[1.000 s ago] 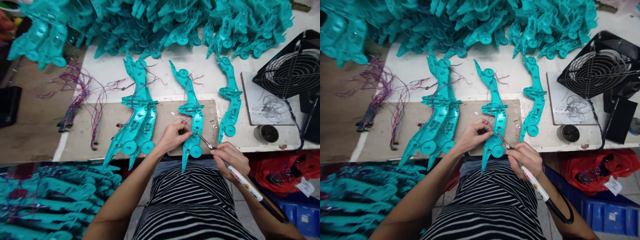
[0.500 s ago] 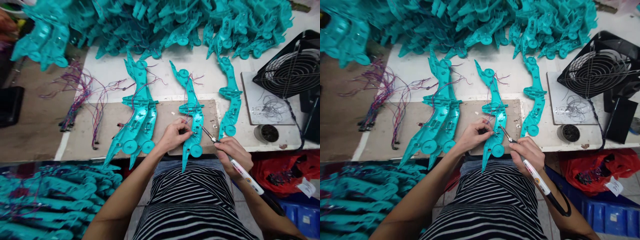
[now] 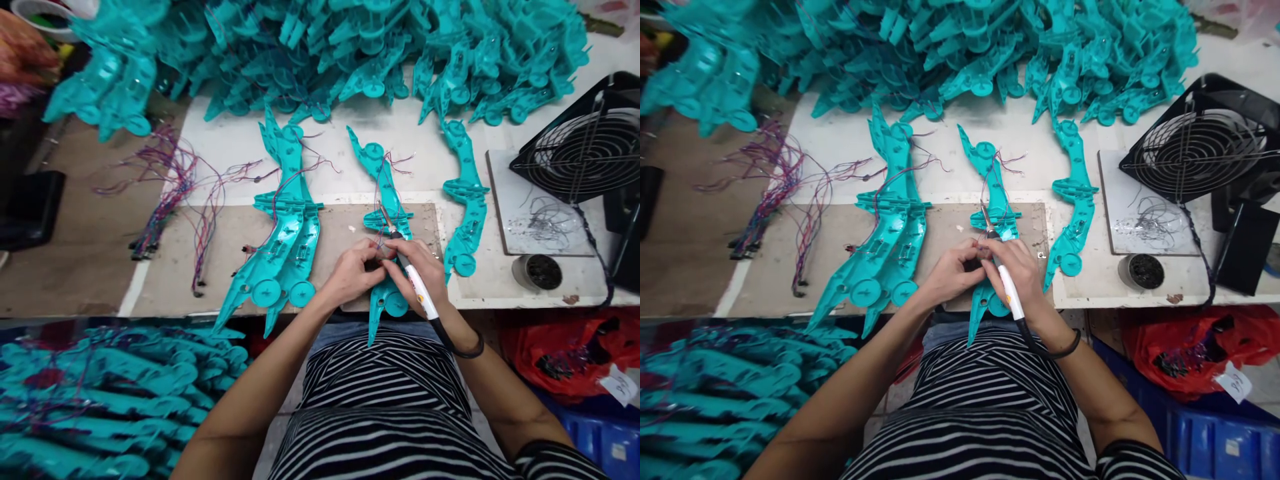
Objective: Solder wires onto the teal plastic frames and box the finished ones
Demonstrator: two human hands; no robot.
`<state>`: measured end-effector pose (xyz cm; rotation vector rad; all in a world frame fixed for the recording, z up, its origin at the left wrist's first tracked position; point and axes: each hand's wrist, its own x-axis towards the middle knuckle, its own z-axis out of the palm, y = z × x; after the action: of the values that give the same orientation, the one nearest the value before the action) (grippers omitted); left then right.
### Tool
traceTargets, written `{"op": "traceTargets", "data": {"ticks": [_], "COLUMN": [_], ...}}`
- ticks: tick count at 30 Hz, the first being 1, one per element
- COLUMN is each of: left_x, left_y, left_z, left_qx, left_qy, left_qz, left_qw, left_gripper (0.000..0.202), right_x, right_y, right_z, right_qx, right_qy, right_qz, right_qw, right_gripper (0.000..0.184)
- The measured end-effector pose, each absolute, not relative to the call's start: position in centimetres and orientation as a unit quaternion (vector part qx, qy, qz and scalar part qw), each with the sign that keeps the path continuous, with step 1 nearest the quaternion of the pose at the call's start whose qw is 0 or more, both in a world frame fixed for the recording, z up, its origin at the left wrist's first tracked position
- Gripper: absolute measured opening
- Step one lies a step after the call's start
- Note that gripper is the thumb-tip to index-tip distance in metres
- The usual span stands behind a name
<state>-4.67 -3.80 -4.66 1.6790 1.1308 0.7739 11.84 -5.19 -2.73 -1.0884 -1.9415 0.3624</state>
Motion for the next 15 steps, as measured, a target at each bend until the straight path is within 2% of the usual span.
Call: {"op": "traceTargets", "data": {"ticks": [4,8,15], "left_x": [-4.5,-4.1,-3.3], "left_y": [-4.0,-4.0,-3.4], "left_z": [-4.4,-4.0,-3.7], "left_qx": [0.677,0.613,0.576], "left_qy": [0.471,0.487,0.513], "left_qz": [0.315,0.351,0.355], "left_qw": [0.47,0.514,0.528], "left_gripper": [0.008,0.013,0.009], "right_x": [11.7,12.4,13.9], "right_y": [-5.0,-4.8,-5.6], "right_z": [-2.7,-2.9,-2.3], "right_qx": [-0.432,-0.455,-0.471], "right_qy": [-0.776,-0.767,-0.754], "right_qz": [0.144,0.137,0.136], "right_qw": [0.436,0.432,0.437], "right_gripper": [0.031,0.03,0.027]}}
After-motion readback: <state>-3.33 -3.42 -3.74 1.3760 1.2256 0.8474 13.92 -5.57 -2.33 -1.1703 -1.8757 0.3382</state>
